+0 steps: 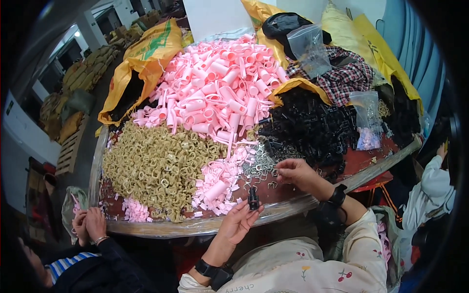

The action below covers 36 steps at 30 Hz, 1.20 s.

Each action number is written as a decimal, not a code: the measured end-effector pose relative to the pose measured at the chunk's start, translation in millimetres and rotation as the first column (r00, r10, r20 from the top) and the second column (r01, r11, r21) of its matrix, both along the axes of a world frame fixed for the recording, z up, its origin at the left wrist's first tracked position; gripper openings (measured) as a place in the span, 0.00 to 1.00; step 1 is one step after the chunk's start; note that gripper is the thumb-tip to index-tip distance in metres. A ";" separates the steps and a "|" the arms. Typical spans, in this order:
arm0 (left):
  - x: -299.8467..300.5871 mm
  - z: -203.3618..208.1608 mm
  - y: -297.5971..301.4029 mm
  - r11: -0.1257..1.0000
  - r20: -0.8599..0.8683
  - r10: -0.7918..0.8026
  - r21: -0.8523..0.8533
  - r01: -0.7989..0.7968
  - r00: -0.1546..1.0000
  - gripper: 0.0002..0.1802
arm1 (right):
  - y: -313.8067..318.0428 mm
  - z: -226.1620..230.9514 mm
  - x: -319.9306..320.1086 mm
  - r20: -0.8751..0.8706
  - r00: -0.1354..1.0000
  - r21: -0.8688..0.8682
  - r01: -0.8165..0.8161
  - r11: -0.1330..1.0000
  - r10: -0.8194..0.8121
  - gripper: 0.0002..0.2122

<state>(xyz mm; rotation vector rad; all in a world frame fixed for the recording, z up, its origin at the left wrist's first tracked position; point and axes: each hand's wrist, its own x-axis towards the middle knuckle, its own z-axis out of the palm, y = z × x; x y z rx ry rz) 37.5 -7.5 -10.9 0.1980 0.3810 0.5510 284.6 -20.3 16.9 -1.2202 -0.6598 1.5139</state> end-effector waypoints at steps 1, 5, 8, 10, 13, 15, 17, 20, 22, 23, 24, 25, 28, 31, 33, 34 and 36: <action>2.7 1.1 -0.2 1.000 -0.005 0.004 0.024 -0.004 1.000 0.15 | -3.2 1.5 -6.7 0.000 1.000 0.001 -0.005 1.000 0.005 0.06; 11.7 7.8 -3.9 0.997 -0.012 0.035 0.074 -0.034 0.999 0.16 | -15.9 8.2 -36.3 -0.139 0.989 -0.064 -0.058 0.996 0.049 0.07; 13.0 12.1 -4.5 0.994 0.004 0.055 0.090 -0.055 0.998 0.17 | -17.9 4.6 -48.7 -0.097 0.978 0.087 -0.174 0.981 0.182 0.07; 11.0 13.1 -4.6 0.991 0.045 0.067 0.117 -0.071 0.997 0.17 | -17.8 7.8 -51.1 -0.080 0.973 0.086 -0.210 0.974 0.217 0.07; 8.4 11.4 -5.1 0.990 0.073 0.053 0.131 -0.062 0.996 0.18 | -17.5 10.7 -51.3 -0.042 0.961 0.084 -0.269 0.959 0.273 0.06; 7.4 11.3 -4.9 0.991 0.088 0.015 0.133 -0.027 0.996 0.18 | -16.8 6.8 -47.5 -0.210 0.924 0.027 -0.322 0.946 0.321 0.05; 5.3 12.8 -4.2 0.986 0.097 -0.026 0.165 0.010 0.995 0.18 | -15.3 2.3 -46.8 -0.293 0.896 0.001 -0.350 0.937 0.334 0.05; 5.2 15.6 -2.6 0.971 0.114 -0.107 0.228 0.079 0.988 0.18 | -14.3 -4.7 -49.7 -0.462 0.806 0.009 -0.413 0.911 0.370 0.03; 5.6 14.5 -0.1 0.977 0.117 -0.092 0.203 0.067 0.989 0.18 | -16.4 -1.1 -54.9 -0.439 0.833 0.026 -0.364 0.931 0.337 0.03; 4.9 13.6 0.9 0.980 0.117 -0.083 0.192 0.059 0.990 0.18 | -17.7 2.6 -58.1 -0.416 0.857 0.047 -0.315 0.948 0.305 0.03; 4.0 12.1 1.4 0.980 0.118 -0.079 0.190 0.055 0.990 0.18 | -18.7 6.1 -59.9 -0.393 0.879 0.069 -0.266 0.961 0.271 0.03; 2.8 10.2 1.7 0.987 0.116 -0.055 0.153 0.037 0.992 0.17 | -19.7 10.0 -60.1 -0.393 0.878 0.067 -0.270 0.961 0.274 0.03; 0.7 6.8 1.0 0.997 0.111 -0.008 0.079 -0.001 0.994 0.17 | -23.4 19.6 -57.1 0.717 0.697 0.453 -0.467 0.759 0.001 0.04; -1.1 6.1 -1.4 0.997 0.118 -0.062 0.052 0.057 0.991 0.17 | -23.8 17.0 -56.6 0.841 0.497 0.510 -0.596 0.620 -0.214 0.04; -2.4 7.0 -1.9 0.996 0.111 -0.067 0.061 0.061 0.992 0.16 | -23.3 16.1 -56.1 0.858 0.388 0.514 -0.660 0.547 -0.337 0.04; -3.3 7.6 -2.5 0.996 0.103 -0.069 0.070 0.062 0.992 0.16 | -23.2 15.2 -56.0 0.866 0.390 0.500 -0.638 0.586 -0.314 0.04; -4.9 9.2 -3.9 0.995 0.094 -0.071 0.080 0.063 0.993 0.16 | -23.7 14.5 -56.1 0.878 0.397 0.467 -0.591 0.658 -0.267 0.03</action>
